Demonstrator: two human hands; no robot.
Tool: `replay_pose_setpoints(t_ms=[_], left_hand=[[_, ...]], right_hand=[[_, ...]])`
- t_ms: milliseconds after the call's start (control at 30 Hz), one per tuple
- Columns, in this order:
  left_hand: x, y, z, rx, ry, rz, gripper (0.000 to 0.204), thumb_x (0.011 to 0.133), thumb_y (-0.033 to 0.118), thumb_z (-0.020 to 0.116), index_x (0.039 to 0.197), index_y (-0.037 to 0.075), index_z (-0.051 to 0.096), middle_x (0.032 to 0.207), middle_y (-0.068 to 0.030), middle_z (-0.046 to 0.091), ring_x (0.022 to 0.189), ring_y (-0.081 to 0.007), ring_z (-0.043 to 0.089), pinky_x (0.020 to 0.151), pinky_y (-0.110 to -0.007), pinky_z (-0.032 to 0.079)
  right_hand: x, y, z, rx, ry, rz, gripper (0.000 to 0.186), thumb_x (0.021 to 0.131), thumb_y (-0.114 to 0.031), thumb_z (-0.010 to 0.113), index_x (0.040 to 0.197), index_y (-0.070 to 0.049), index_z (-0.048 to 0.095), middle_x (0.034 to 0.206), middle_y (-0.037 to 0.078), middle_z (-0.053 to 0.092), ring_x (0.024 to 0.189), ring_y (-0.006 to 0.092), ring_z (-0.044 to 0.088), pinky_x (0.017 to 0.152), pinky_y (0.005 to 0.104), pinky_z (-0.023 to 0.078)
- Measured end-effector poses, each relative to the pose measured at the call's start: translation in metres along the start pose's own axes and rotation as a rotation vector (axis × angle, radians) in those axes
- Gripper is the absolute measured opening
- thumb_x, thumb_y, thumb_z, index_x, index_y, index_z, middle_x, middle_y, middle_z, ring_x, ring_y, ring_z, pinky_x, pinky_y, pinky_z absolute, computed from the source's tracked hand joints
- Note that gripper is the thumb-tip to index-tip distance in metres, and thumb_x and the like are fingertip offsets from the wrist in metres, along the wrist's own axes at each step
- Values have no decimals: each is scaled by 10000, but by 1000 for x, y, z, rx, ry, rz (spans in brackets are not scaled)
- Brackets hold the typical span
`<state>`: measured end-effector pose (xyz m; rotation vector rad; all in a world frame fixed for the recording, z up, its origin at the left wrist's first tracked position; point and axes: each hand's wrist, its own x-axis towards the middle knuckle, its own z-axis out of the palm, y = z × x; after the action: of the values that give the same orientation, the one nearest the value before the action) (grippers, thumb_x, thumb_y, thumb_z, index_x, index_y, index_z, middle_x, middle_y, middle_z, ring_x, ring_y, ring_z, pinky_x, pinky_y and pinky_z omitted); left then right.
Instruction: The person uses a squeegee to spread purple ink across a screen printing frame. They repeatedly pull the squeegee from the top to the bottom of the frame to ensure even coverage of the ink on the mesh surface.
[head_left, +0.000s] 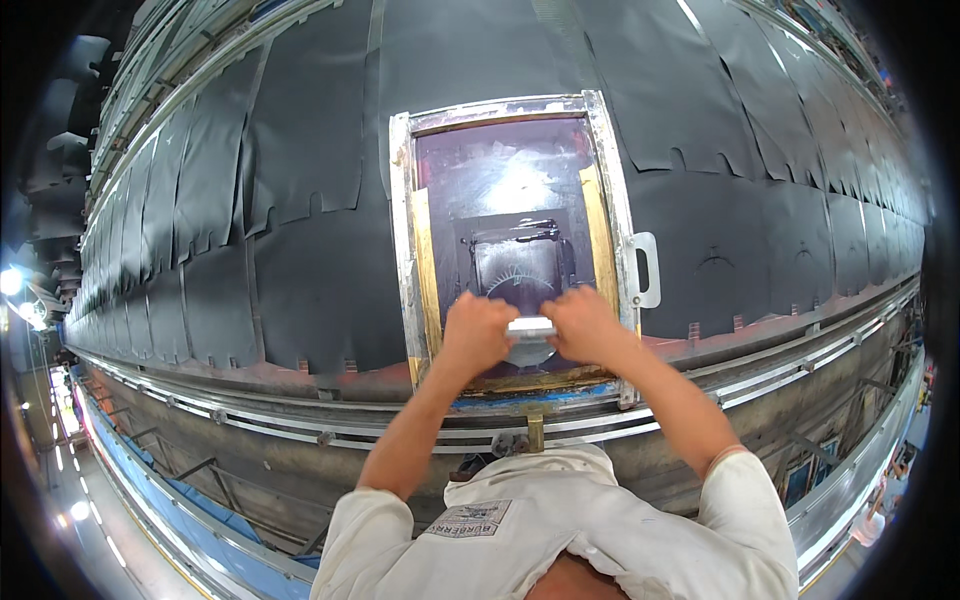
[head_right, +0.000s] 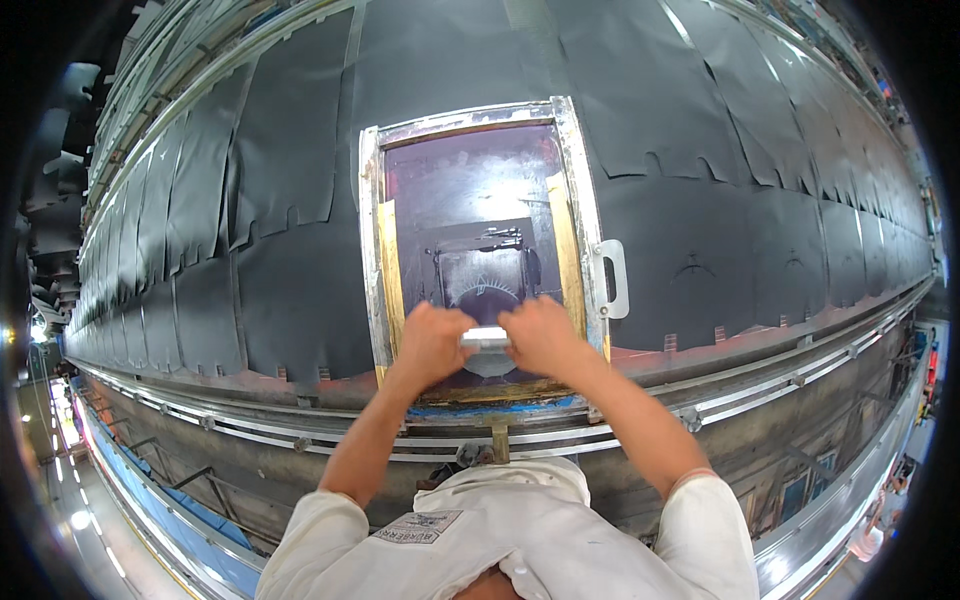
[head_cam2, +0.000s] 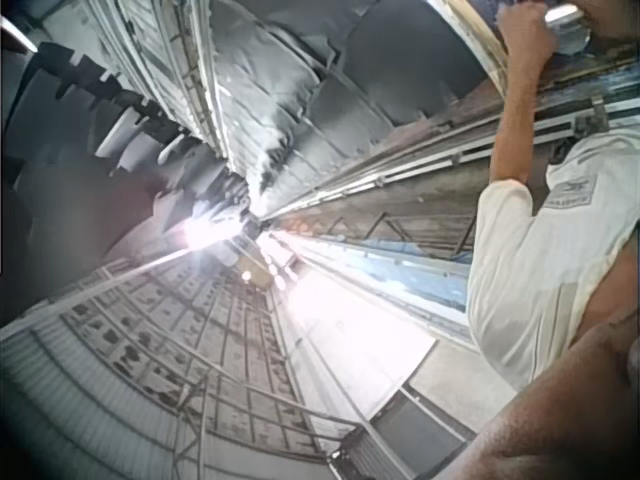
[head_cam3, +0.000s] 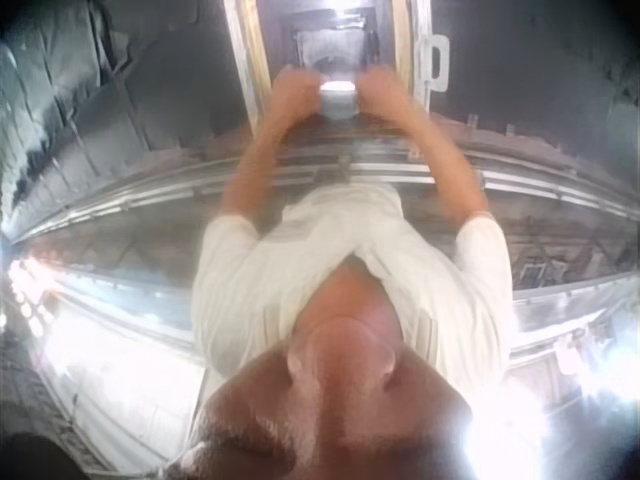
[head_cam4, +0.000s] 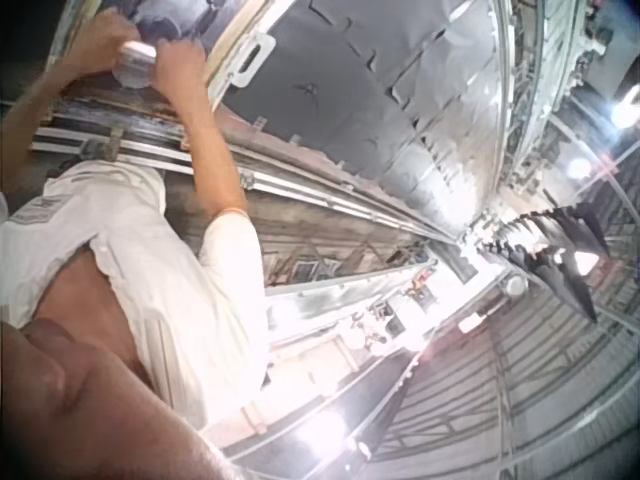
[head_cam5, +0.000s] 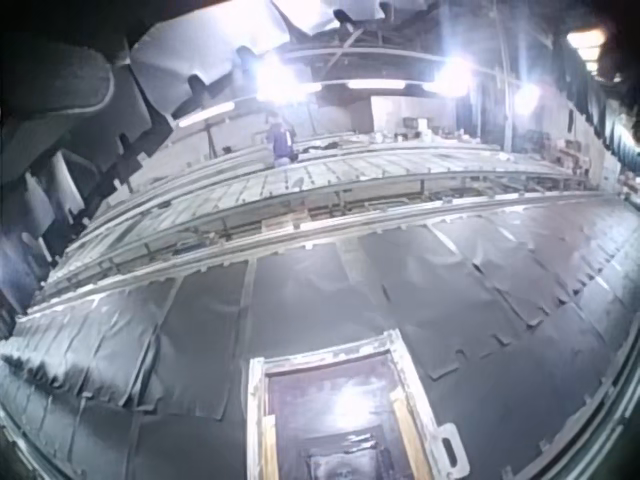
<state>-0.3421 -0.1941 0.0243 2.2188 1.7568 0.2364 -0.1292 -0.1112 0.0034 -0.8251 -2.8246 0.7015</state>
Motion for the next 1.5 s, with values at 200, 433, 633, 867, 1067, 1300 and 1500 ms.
replay_pose_setpoints(t_ms=[200, 433, 633, 867, 1067, 1300, 1500], left_hand=[[98, -49, -31, 31, 64, -88, 231, 708, 226, 879, 888, 117, 783, 781, -117, 730, 767, -332, 708, 790, -455, 504], [106, -54, -31, 38, 94, -71, 287, 682, 238, 894, 916, 96, 806, 781, -144, 735, 733, -359, 700, 756, -463, 524], [2, -5, 11, 39, 24, 3, 224, 685, 173, 842, 894, 153, 765, 846, -43, 730, 794, -273, 670, 788, -419, 457], [-17, 4, 5, -40, -32, 40, 239, 725, 168, 830, 951, 143, 760, 867, -30, 729, 804, -268, 670, 758, -423, 465], [67, -37, -28, -18, 126, -1, 157, 756, 173, 819, 889, 116, 761, 874, -88, 727, 861, -298, 690, 787, -457, 496], [73, -42, -17, -7, 212, -10, 199, 734, 122, 802, 928, 109, 761, 911, -81, 731, 897, -302, 680, 788, -447, 515], [-21, 14, 26, 51, 224, 40, 406, 648, 29, 771, 1040, 113, 706, 1073, -42, 720, 889, -249, 631, 784, -393, 472]], right_hand=[[94, 62, -40, 13, -35, 108, 282, 753, -266, 833, 942, -75, 745, 843, 191, 744, 843, 388, 736, 783, 487, 589], [100, 67, -30, 84, 31, 96, 213, 757, -224, 819, 875, -70, 733, 798, 182, 729, 812, 407, 711, 787, 501, 547], [1, 1, 11, -8, -23, 39, 287, 709, -173, 832, 944, -85, 693, 863, 114, 706, 967, 315, 664, 904, 440, 470], [-17, -14, 8, 59, -2, 41, 280, 722, -196, 847, 945, -103, 705, 878, 99, 714, 971, 301, 665, 912, 438, 466], [64, 44, -18, -13, 166, 12, 243, 751, -196, 813, 959, -101, 730, 834, 137, 724, 878, 342, 693, 810, 473, 513], [72, 49, -11, 12, 230, 28, 243, 735, -126, 783, 953, -79, 687, 855, 135, 695, 894, 349, 661, 821, 471, 504], [-26, -15, 27, 63, 264, 64, 398, 647, -60, 792, 1009, -72, 627, 1027, 117, 629, 1004, 311, 588, 913, 435, 454]])
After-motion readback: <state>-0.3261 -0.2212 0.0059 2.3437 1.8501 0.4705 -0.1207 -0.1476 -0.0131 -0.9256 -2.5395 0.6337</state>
